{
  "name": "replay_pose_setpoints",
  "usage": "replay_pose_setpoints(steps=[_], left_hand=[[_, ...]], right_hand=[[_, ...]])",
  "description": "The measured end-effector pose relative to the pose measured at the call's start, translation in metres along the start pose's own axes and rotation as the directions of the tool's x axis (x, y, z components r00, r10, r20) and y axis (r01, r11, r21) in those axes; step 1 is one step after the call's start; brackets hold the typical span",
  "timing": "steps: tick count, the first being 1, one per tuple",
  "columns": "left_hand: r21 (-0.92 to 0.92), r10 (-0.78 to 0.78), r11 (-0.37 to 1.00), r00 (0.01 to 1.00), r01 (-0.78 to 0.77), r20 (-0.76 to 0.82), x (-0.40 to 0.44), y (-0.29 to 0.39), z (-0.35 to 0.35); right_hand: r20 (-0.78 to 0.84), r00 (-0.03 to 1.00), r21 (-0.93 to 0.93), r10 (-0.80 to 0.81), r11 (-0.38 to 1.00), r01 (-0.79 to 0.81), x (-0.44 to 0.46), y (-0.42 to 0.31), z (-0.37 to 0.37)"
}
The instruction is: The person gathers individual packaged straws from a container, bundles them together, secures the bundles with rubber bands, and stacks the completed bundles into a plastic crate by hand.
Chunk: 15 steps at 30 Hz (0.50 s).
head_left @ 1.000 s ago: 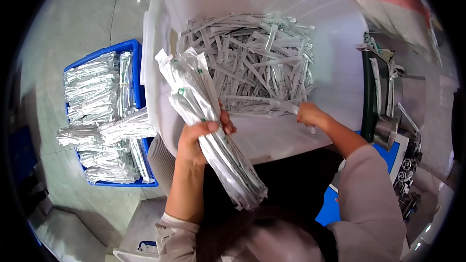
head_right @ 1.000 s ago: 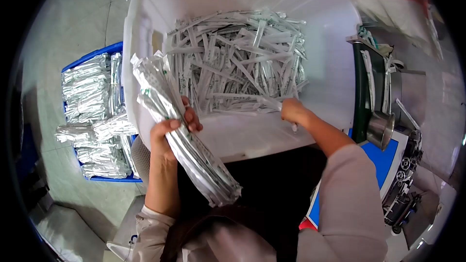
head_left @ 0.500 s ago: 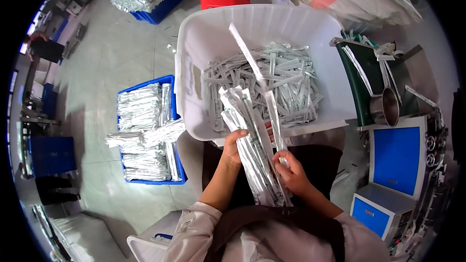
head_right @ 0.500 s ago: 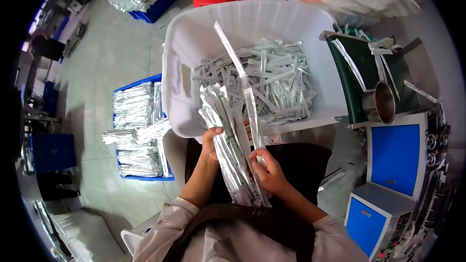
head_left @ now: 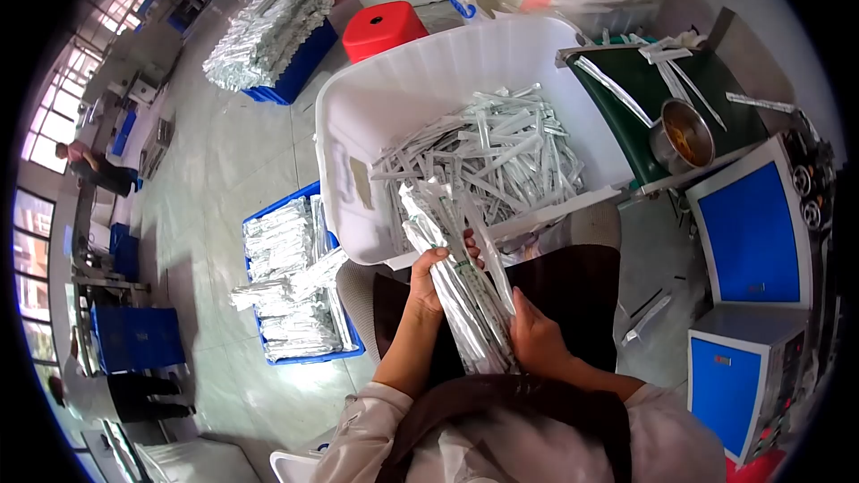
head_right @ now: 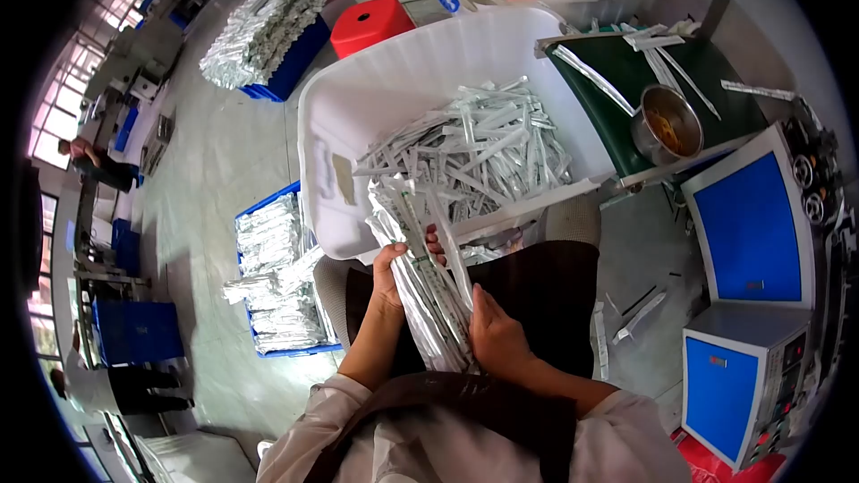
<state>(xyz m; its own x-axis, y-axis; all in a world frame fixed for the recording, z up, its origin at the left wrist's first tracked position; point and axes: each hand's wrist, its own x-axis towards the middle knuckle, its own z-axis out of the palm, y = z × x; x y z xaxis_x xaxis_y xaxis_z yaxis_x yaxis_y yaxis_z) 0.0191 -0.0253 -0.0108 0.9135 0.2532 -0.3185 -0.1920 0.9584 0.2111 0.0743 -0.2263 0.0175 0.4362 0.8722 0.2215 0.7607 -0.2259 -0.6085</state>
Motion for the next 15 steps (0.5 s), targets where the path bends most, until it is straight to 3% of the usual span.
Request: replay_pose_setpoints(steps=[4,5,7,8,10,12,14,15], left_hand=[[0.166,-0.020,0.986,0.999,0.028,-0.050,-0.014,0.010,0.011],[0.046,0.040,0.998,0.999,-0.039,-0.031,-0.017,0.001,0.028],[0.069,0.093,0.994,0.993,-0.088,-0.079,-0.022,0.004,0.029],[0.089,0.093,0.992,0.993,-0.086,-0.076,-0.024,0.008,0.027],[0.060,0.137,0.988,0.985,-0.144,0.108,-0.023,0.018,0.032],[0.089,0.066,0.992,0.976,-0.086,0.207,-0.026,0.023,0.051],[0.153,-0.028,0.988,0.929,-0.031,0.368,-0.022,0.025,0.064],[0.184,-0.067,0.983,0.910,-0.010,0.408,-0.021,0.024,0.072]], right_hand=[[-0.050,0.998,0.050,-0.037,0.998,0.039,0.001,-0.007,-0.006],[-0.063,0.997,0.056,-0.035,0.998,0.038,0.000,-0.008,-0.006],[0.068,0.996,0.192,-0.054,0.981,0.040,-0.005,-0.006,-0.004],[0.049,0.997,0.201,-0.055,0.979,0.044,-0.003,-0.002,-0.006],[0.115,0.986,0.396,-0.118,0.916,0.063,0.017,0.010,-0.019],[-0.122,0.989,0.346,-0.081,0.931,0.118,0.065,0.018,-0.033],[-0.272,0.938,0.284,-0.217,0.913,0.294,0.126,0.026,-0.033],[-0.268,0.923,0.189,-0.276,0.924,0.331,0.149,0.026,-0.029]])
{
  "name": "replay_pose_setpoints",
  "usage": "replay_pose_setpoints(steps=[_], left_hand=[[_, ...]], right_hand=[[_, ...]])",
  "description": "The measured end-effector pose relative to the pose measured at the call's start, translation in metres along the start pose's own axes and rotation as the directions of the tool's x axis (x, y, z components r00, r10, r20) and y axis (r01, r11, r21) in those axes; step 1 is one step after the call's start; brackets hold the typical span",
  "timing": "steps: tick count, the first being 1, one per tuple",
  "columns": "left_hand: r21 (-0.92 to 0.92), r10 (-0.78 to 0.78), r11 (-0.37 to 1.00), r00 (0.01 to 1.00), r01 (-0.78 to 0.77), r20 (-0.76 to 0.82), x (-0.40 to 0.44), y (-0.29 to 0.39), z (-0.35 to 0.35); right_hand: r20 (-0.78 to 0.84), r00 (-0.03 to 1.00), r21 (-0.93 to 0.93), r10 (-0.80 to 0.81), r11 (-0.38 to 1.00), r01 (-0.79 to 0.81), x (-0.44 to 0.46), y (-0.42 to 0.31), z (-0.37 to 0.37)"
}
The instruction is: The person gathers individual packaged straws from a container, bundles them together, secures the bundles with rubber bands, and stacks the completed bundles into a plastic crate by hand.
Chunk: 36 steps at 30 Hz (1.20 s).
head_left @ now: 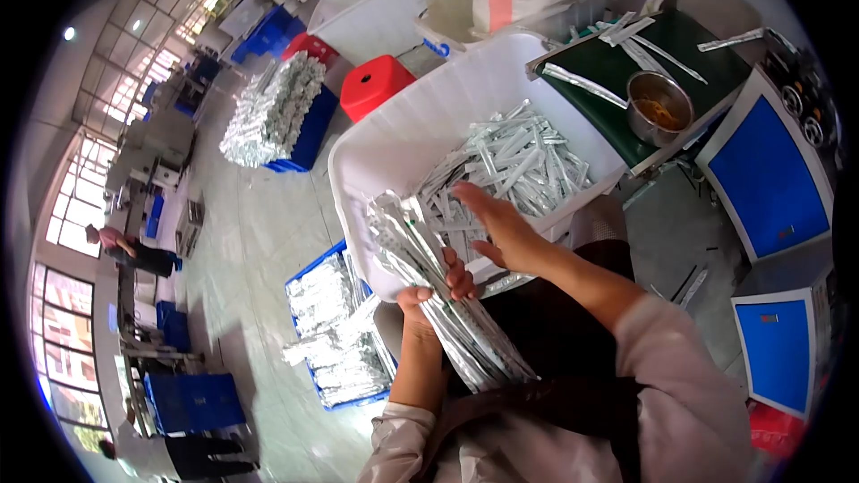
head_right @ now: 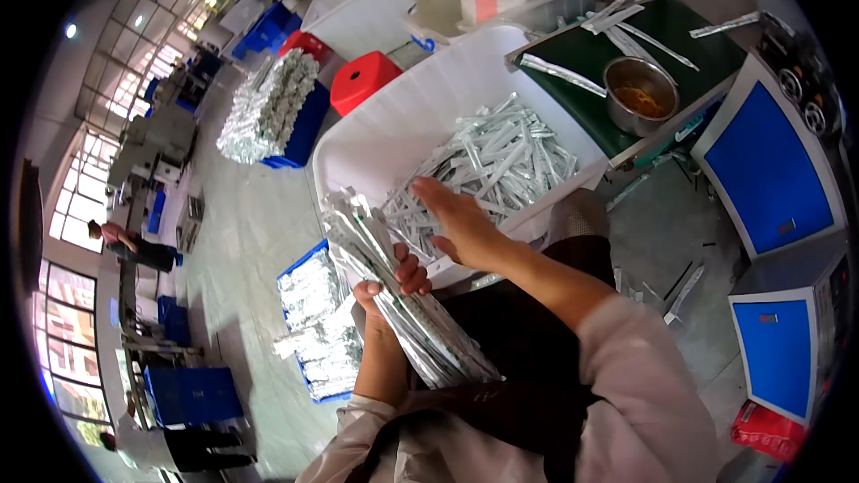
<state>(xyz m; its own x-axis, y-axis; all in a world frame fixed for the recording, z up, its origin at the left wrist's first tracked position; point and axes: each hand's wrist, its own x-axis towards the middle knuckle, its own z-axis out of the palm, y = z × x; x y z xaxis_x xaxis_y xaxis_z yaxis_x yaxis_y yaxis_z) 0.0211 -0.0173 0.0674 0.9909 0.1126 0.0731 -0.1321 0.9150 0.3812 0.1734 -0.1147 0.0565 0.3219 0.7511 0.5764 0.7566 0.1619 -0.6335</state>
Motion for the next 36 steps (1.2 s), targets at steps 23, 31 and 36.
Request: replay_pose_setpoints(steps=[23,31,36], left_hand=[[0.078,-0.287,0.956,0.957,0.283,0.039,0.044,-0.040,-0.016],[0.281,-0.407,0.856,0.901,0.434,-0.151,0.052,-0.057,-0.012],[0.402,-0.344,0.849,0.936,0.342,-0.068,0.059,-0.048,-0.003]], right_hand=[[0.203,0.978,0.163,0.049,0.983,-0.083,0.081,-0.007,-0.046],[0.623,0.739,0.083,0.257,0.917,-0.389,0.024,0.019,-0.056],[-0.328,0.835,0.201,0.442,0.896,-0.395,0.013,0.076,-0.133]])
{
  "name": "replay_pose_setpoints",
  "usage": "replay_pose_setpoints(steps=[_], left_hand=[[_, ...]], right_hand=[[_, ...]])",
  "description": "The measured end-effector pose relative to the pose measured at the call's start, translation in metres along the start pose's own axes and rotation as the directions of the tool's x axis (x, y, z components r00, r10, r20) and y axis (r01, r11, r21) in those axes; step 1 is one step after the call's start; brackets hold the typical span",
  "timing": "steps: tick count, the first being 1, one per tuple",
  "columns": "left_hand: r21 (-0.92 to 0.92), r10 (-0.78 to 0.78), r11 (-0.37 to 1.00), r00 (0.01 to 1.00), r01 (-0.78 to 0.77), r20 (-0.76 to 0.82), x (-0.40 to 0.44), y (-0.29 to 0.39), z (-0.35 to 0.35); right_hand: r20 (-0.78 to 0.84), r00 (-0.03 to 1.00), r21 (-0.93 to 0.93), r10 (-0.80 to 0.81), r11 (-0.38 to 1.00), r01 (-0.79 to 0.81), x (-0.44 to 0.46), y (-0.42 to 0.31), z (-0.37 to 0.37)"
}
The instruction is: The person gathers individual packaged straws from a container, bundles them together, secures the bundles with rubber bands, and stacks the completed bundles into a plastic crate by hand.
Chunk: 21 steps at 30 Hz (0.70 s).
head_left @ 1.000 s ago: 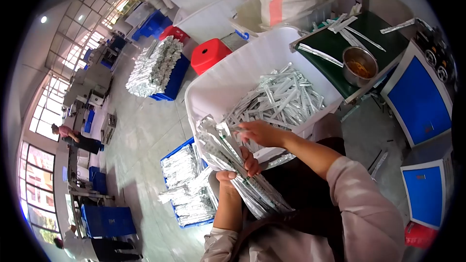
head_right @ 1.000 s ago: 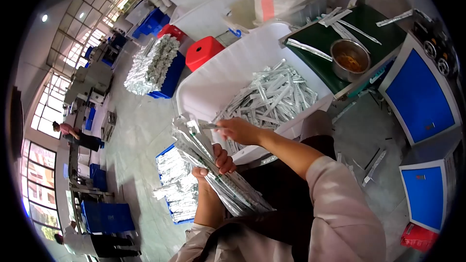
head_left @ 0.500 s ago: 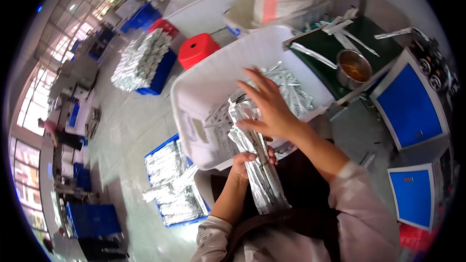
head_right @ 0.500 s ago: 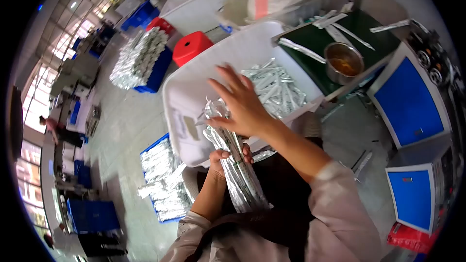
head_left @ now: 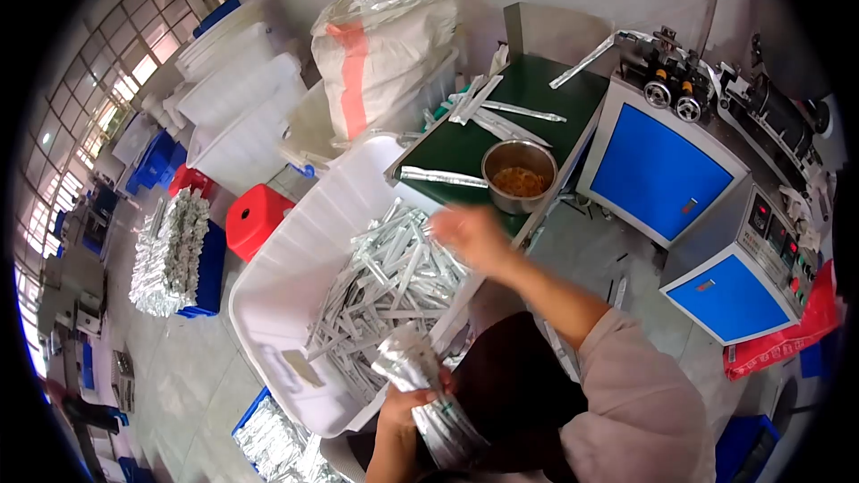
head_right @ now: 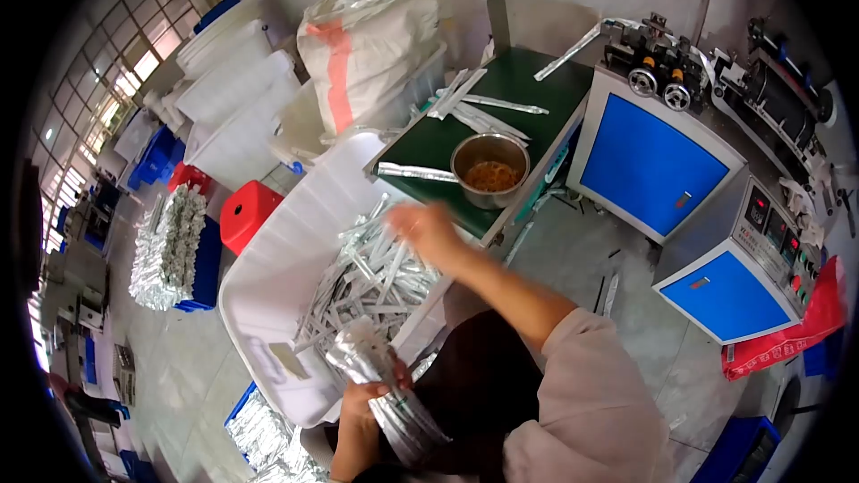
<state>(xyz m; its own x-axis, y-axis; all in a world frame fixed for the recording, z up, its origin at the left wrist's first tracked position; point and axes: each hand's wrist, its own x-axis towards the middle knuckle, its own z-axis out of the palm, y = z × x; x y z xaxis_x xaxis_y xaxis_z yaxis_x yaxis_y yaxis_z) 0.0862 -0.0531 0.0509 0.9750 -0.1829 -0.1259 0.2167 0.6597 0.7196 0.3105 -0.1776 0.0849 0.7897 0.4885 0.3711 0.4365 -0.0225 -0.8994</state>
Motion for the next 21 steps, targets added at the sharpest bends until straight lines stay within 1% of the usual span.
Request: replay_pose_setpoints(steps=[1,2,3,4,6,7,8,9,10,11,12,13,14,15,17,21], left_hand=[[-0.041,0.013,0.999,0.995,-0.017,-0.097,-0.007,-0.002,-0.006],[-0.079,0.018,0.996,0.981,-0.034,-0.193,-0.012,-0.003,-0.011],[-0.130,0.013,0.991,0.976,-0.042,-0.216,-0.016,-0.004,-0.017],[-0.176,0.029,0.981,0.962,-0.080,-0.271,-0.018,-0.005,-0.019],[-0.216,0.045,0.972,0.972,-0.096,-0.231,-0.023,-0.001,-0.022],[-0.233,0.065,0.966,0.974,-0.116,-0.218,-0.027,-0.002,-0.026],[-0.251,0.080,0.959,0.976,-0.130,-0.200,-0.030,-0.001,-0.029],[-0.251,0.097,0.960,0.987,-0.127,-0.127,-0.033,0.005,-0.027],[-0.185,0.038,0.981,0.992,-0.060,-0.118,-0.041,0.008,-0.036],[-0.236,0.066,0.967,0.990,-0.094,-0.121,-0.045,0.006,-0.041],[-0.287,0.091,0.950,0.988,-0.125,-0.127,-0.047,0.004,-0.042],[-0.245,0.097,0.960,0.981,-0.136,-0.166,-0.047,0.005,-0.042],[-0.282,0.109,0.948,0.982,-0.150,-0.155,-0.048,0.003,-0.045],[-0.281,0.111,0.947,0.980,-0.154,-0.163,-0.050,0.004,-0.044],[-0.243,0.120,0.955,0.971,-0.170,-0.209,-0.055,0.007,-0.039],[-0.175,0.110,0.971,0.952,-0.165,-0.284,-0.062,0.010,-0.027]], right_hand=[[-0.137,0.989,-0.352,0.054,0.931,-0.099,0.022,0.003,-0.035],[-0.246,0.962,-0.682,-0.116,0.726,-0.087,0.035,0.009,-0.063],[-0.196,0.977,-0.808,0.088,0.549,-0.212,0.047,0.025,-0.086],[-0.185,0.937,-0.902,0.297,0.328,-0.282,0.056,0.045,-0.099],[-0.207,0.886,-0.885,0.416,0.306,-0.351,0.058,0.070,-0.101],[-0.180,0.861,-0.871,0.476,0.329,-0.365,0.063,0.068,-0.102],[-0.171,0.873,-0.895,0.458,0.298,-0.332,0.065,0.068,-0.102],[-0.170,0.867,-0.899,0.468,0.287,-0.332,0.066,0.062,-0.101],[-0.174,0.866,-0.903,0.470,0.274,-0.330,0.068,0.063,-0.100],[-0.169,0.867,-0.909,0.469,0.266,-0.321,0.069,0.064,-0.099],[-0.171,0.868,-0.899,0.467,0.287,-0.331,0.068,0.062,-0.099],[-0.185,0.862,-0.890,0.472,0.291,-0.350,0.069,0.066,-0.098],[-0.195,0.862,-0.885,0.468,0.296,-0.360,0.069,0.071,-0.096],[-0.199,0.882,-0.881,0.428,0.316,-0.352,0.069,0.075,-0.094],[-0.221,0.907,-0.879,0.358,0.331,-0.344,0.070,0.078,-0.093],[-0.256,0.915,-0.884,0.312,0.309,-0.352,0.073,0.075,-0.095]])
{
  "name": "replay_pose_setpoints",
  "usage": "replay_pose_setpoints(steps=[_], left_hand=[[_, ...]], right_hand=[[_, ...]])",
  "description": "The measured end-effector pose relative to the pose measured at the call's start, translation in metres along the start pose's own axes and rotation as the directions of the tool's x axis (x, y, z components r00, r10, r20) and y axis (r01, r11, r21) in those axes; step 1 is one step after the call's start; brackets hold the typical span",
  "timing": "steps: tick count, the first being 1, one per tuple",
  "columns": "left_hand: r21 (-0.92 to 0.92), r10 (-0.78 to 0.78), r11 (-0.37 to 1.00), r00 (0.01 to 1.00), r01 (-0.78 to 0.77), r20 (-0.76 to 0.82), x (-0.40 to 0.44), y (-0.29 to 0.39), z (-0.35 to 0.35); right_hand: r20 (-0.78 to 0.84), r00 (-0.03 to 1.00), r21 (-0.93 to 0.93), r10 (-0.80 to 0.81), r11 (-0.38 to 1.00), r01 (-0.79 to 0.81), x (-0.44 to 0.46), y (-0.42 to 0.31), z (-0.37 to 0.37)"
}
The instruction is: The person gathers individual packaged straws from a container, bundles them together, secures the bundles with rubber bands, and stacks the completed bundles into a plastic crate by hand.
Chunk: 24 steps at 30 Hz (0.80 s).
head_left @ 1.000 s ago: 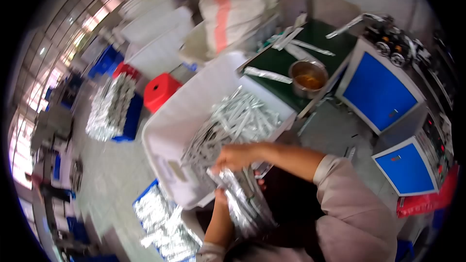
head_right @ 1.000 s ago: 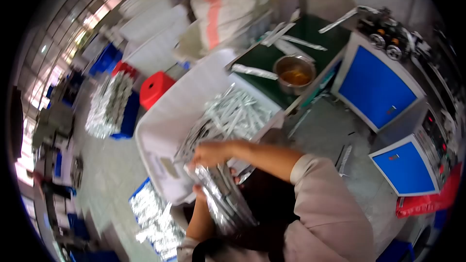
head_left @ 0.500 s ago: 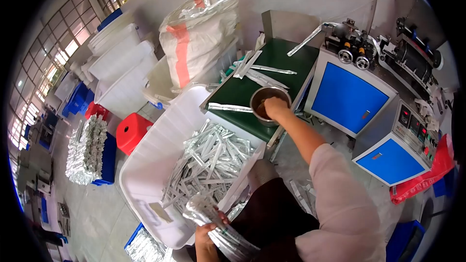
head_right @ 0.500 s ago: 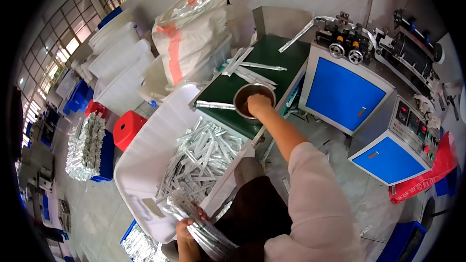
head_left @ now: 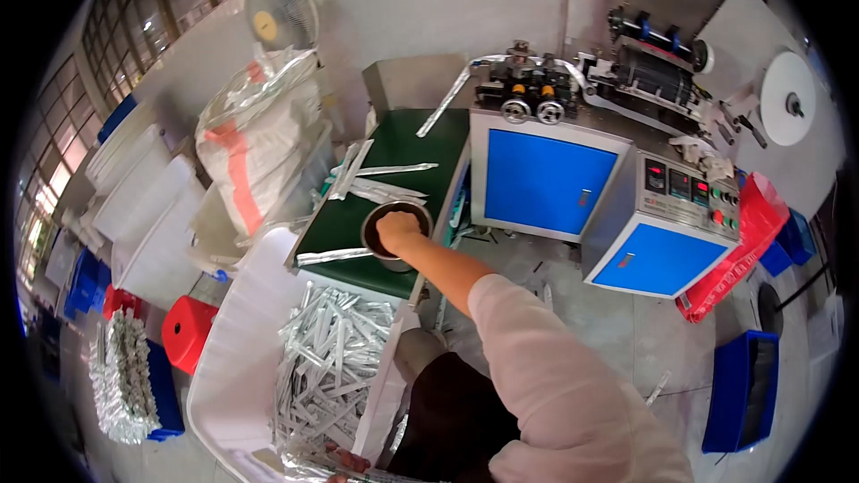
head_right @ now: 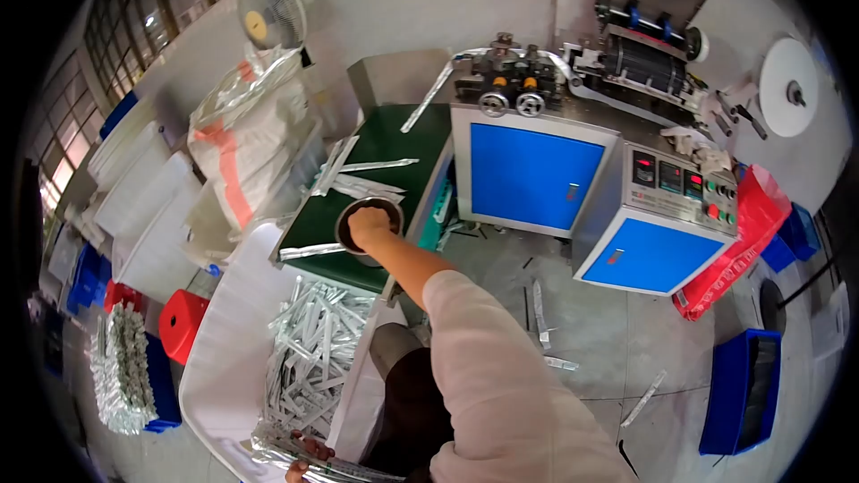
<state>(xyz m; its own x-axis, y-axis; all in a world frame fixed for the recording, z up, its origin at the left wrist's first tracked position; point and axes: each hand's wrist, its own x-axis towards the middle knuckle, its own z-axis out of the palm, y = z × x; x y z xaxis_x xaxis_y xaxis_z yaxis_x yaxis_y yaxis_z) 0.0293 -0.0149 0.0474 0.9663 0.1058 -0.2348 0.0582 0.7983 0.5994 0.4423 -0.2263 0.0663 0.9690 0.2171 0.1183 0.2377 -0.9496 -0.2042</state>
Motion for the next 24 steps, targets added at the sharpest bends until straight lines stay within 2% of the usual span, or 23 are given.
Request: replay_pose_setpoints(steps=[5,7,8,9,10,11,12,13,14,16,17,18,19,20,21,22,23,24], left_hand=[[0.097,0.005,0.995,0.997,0.003,-0.079,-0.007,0.003,0.014],[0.126,0.006,0.992,0.995,0.007,-0.100,-0.009,0.003,0.016],[0.136,0.005,0.991,0.994,0.011,-0.112,-0.009,0.004,0.019],[0.139,0.003,0.990,0.993,0.014,-0.118,-0.011,0.003,0.021],[0.154,0.002,0.988,0.990,0.020,-0.145,-0.009,0.002,0.025],[0.149,-0.005,0.989,0.991,0.025,-0.130,-0.007,0.000,0.029],[0.229,0.005,0.973,0.990,0.027,-0.140,-0.006,0.001,0.032],[0.307,0.023,0.951,0.987,0.026,-0.156,-0.007,0.003,0.036],[0.440,0.074,0.894,0.945,0.079,-0.319,-0.012,0.006,0.055],[0.398,0.111,0.918,0.957,0.006,-0.269,-0.015,0.010,0.063],[0.372,0.138,0.927,0.960,-0.039,-0.245,-0.016,0.011,0.060],[0.365,0.161,0.930,0.938,-0.041,-0.306,-0.016,0.008,0.060],[0.393,0.162,0.918,0.956,-0.054,-0.246,-0.012,0.006,0.055],[0.415,0.179,0.906,0.962,-0.079,-0.208,-0.009,0.008,0.046],[0.434,0.204,0.895,0.961,-0.107,-0.184,-0.012,0.015,0.037],[0.353,0.281,0.917,0.929,-0.186,-0.242,-0.013,0.016,0.044],[0.373,0.259,0.902,0.964,-0.219,-0.060,-0.012,0.019,0.013],[0.292,0.159,0.947,0.986,-0.136,-0.055,-0.012,0.019,0.001]], right_hand=[[-0.121,0.993,0.065,0.008,0.998,0.000,-0.008,0.005,-0.016],[-0.239,0.970,0.193,-0.049,0.976,0.097,-0.025,-0.014,-0.031],[-0.275,0.958,0.384,-0.086,0.903,0.191,-0.050,-0.032,-0.040],[0.023,0.996,0.777,-0.082,0.629,0.034,-0.082,-0.059,-0.054],[-0.084,0.972,0.935,-0.218,0.319,0.152,-0.109,-0.084,-0.018],[0.001,0.895,0.911,-0.445,0.369,0.183,-0.149,-0.103,-0.018],[0.085,0.761,0.888,-0.644,0.395,0.235,-0.189,-0.121,-0.021],[0.042,0.709,0.864,-0.704,0.382,0.327,-0.214,-0.136,-0.026],[0.018,0.691,0.851,-0.722,0.374,0.368,-0.228,-0.147,-0.028],[-0.003,0.656,0.847,-0.755,0.347,0.403,-0.240,-0.158,-0.027],[0.072,0.681,0.830,-0.729,0.423,0.364,-0.242,-0.162,-0.027],[0.155,0.683,0.815,-0.714,0.483,0.321,-0.248,-0.169,-0.038],[0.304,0.663,0.827,-0.684,0.535,0.172,-0.248,-0.172,-0.044],[0.294,0.650,0.836,-0.701,0.518,0.179,-0.249,-0.174,-0.057],[-0.050,0.674,0.848,-0.737,0.325,0.419,-0.251,-0.175,-0.024],[0.187,0.631,0.942,-0.753,0.319,0.101,-0.247,-0.180,-0.033],[0.105,0.618,0.814,-0.779,0.424,0.397,-0.238,-0.182,-0.038],[0.094,0.649,0.758,-0.755,0.477,0.444,-0.235,-0.189,-0.035]])
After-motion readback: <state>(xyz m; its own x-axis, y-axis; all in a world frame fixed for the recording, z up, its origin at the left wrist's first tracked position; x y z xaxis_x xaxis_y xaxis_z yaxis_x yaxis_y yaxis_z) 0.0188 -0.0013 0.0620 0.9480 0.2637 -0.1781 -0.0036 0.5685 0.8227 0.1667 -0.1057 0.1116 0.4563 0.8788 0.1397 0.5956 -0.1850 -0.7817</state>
